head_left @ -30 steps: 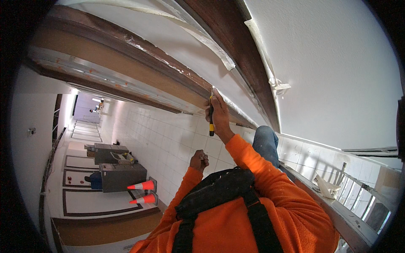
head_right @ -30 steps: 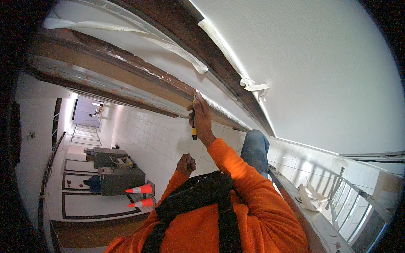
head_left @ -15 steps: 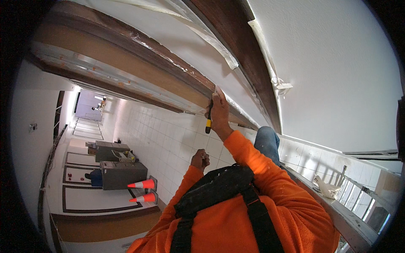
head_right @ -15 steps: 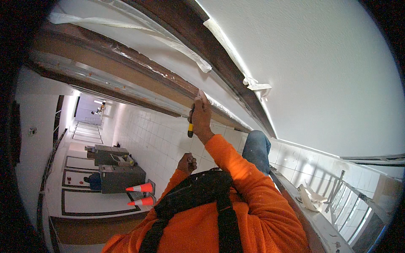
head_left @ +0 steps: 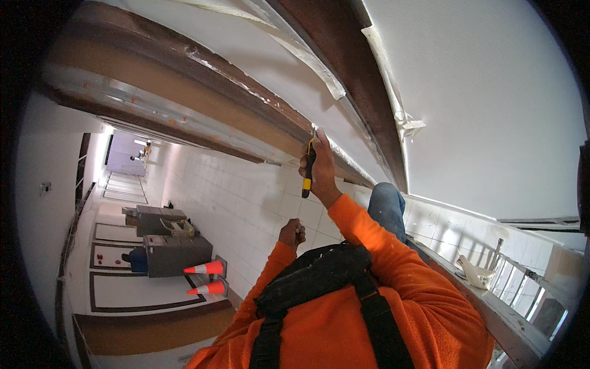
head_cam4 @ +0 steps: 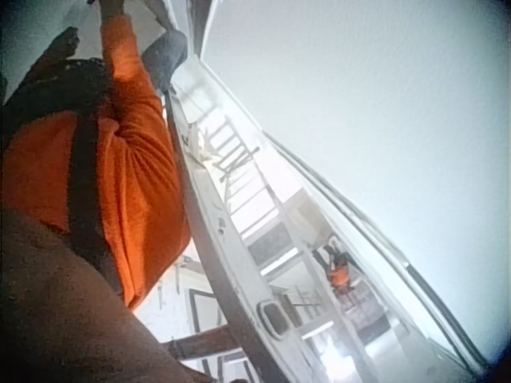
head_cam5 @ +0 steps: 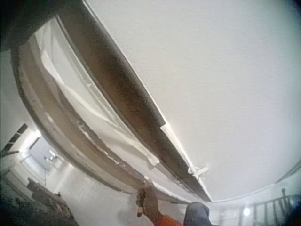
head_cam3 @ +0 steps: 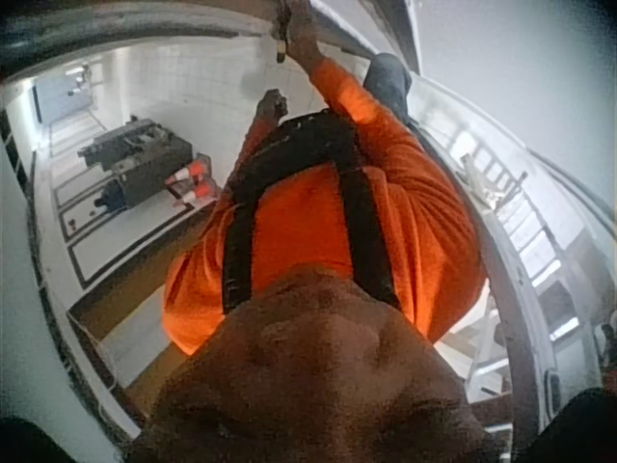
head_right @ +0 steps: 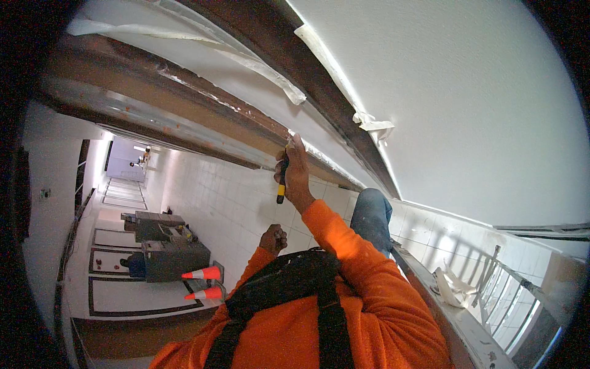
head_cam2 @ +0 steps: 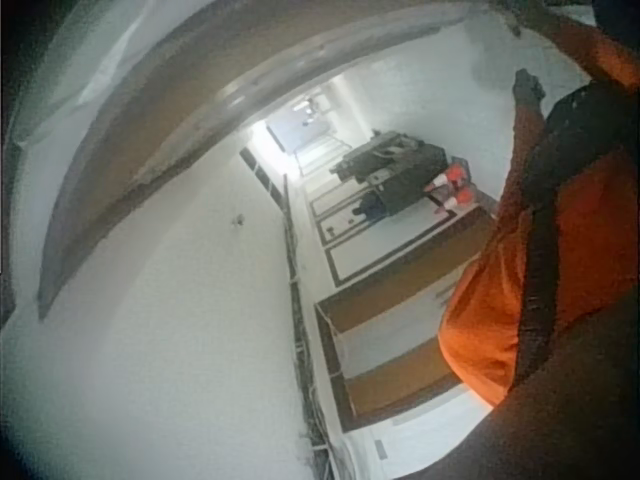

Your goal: The person removes masking tape from the edges of a door frame and ceiling using a utility knife and their hands.

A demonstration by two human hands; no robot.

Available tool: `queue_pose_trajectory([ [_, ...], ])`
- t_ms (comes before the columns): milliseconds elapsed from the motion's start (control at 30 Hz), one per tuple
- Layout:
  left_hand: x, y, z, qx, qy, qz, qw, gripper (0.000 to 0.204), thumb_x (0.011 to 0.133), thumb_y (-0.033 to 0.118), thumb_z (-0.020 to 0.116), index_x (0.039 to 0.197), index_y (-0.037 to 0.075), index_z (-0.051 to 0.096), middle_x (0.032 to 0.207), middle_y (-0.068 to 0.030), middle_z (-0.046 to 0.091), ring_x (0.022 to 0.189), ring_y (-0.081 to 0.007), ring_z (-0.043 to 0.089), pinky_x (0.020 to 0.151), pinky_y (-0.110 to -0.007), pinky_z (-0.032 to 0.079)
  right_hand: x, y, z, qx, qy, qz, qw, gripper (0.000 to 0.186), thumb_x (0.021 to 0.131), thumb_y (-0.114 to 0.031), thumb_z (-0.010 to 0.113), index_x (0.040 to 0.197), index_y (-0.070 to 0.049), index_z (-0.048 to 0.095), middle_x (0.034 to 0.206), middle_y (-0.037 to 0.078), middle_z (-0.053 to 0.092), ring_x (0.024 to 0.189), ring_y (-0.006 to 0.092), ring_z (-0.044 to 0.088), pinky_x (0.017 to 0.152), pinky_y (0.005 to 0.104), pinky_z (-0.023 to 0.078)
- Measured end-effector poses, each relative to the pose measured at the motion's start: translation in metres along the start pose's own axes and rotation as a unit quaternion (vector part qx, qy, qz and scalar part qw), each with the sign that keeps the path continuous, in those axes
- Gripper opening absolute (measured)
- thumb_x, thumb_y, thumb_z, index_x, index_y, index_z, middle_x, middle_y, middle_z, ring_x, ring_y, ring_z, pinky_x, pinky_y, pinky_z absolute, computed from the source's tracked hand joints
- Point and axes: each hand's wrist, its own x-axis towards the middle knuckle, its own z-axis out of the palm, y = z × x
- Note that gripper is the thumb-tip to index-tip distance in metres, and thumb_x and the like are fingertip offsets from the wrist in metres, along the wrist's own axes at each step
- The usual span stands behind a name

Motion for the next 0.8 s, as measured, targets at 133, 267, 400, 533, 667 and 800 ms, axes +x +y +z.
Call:
queue_pose_trajectory([
  [133,0.006,-0.006,-0.018,-0.005,-0.038,0.012,0.999,0.032,0.095,0.032,0.059,0.069,0.018,0.046,0.066,-0.0016,0.052,0.054,-0.0150,0.048,0.049,-0.031,0.041,-0.002,0.004,0.008,-0.044,-0.008,-0.004,0.999,0.052,0.105,-0.036,0.055,0.153,-0.022,0.041,0.084,0.001,0.056,0.058,0.0103,0.054,0.043,0.0248,0.043],
  [267,0.009,-0.011,-0.016,-0.014,-0.019,-0.016,1.000,0.033,0.096,0.032,0.059,0.070,0.017,0.046,0.066,-0.0015,0.051,0.054,-0.0147,0.047,0.049,-0.031,0.040,0.002,0.005,0.013,-0.032,-0.005,-0.010,0.999,0.056,0.105,-0.034,0.054,0.157,-0.021,0.037,0.085,0.001,0.056,0.059,0.0099,0.054,0.044,0.0249,0.043],
  [400,0.003,-0.011,-0.015,-0.009,-0.006,-0.015,1.000,0.032,0.095,0.031,0.059,0.070,0.017,0.045,0.066,-0.0016,0.049,0.054,-0.0144,0.045,0.049,-0.030,0.039,0.005,0.009,0.021,-0.069,0.023,-0.033,0.997,0.054,0.105,-0.033,0.054,0.156,-0.020,0.040,0.082,0.001,0.054,0.058,0.0093,0.051,0.045,0.0254,0.044],
  [533,-0.017,-0.003,0.005,0.015,0.013,-0.002,1.000,0.032,0.095,0.030,0.058,0.069,0.017,0.044,0.066,-0.0024,0.048,0.055,-0.0148,0.044,0.049,-0.031,0.039,0.017,0.018,0.020,-0.099,0.035,-0.081,0.991,0.054,0.105,-0.031,0.053,0.156,-0.019,0.040,0.080,0.001,0.052,0.058,0.0092,0.049,0.047,0.0253,0.045],
  [667,-0.030,0.000,0.010,0.021,0.035,0.001,0.999,0.033,0.093,0.030,0.059,0.068,0.017,0.042,0.065,-0.0023,0.047,0.055,-0.0151,0.044,0.049,-0.031,0.039,0.017,0.022,0.017,-0.129,0.037,-0.087,0.987,0.053,0.105,-0.030,0.052,0.155,-0.018,0.040,0.080,0.001,0.052,0.057,0.0090,0.049,0.047,0.0263,0.045],
  [800,-0.028,0.003,0.010,0.036,0.027,0.025,0.999,0.034,0.093,0.031,0.059,0.067,0.017,0.041,0.065,-0.0021,0.047,0.055,-0.0147,0.044,0.049,-0.030,0.039,0.015,0.019,0.018,-0.123,0.054,-0.086,0.987,0.047,0.106,-0.029,0.050,0.151,-0.018,0.043,0.073,0.000,0.048,0.053,0.0091,0.046,0.044,0.0271,0.043],
])
